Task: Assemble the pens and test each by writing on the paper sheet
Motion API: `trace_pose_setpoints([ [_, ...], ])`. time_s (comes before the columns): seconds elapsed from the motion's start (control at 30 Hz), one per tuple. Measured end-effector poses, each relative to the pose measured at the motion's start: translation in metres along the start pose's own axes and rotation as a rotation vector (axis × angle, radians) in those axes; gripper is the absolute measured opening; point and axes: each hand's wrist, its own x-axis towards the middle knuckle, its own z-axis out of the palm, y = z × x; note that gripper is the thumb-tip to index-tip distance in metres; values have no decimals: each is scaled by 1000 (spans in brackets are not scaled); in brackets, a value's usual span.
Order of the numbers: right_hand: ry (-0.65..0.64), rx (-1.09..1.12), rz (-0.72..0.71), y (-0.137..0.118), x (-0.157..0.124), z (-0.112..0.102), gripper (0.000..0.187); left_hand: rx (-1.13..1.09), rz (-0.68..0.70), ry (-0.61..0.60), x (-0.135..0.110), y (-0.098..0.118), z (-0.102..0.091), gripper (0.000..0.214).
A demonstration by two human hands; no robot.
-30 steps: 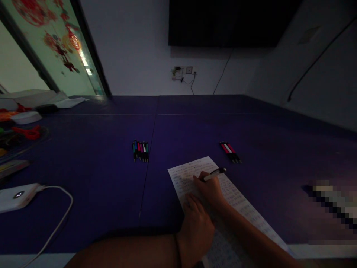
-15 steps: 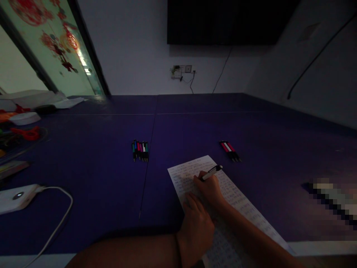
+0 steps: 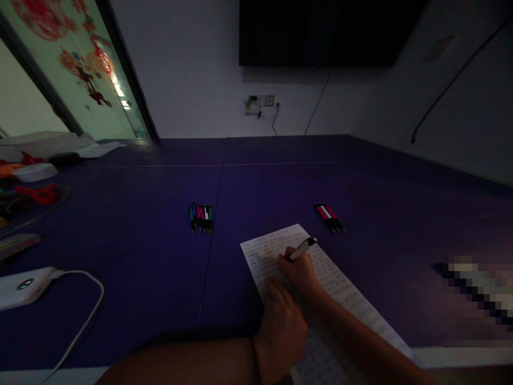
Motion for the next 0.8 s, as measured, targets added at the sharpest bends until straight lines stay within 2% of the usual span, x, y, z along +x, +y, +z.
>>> trace_pose_setpoints([
  [0.53, 9, 27, 18, 2, 2, 1, 17, 7, 0, -47, 0, 0, 0, 44],
  [0.8, 1, 29, 12, 1, 2, 0, 17, 5, 14, -29, 0, 0, 0, 46],
])
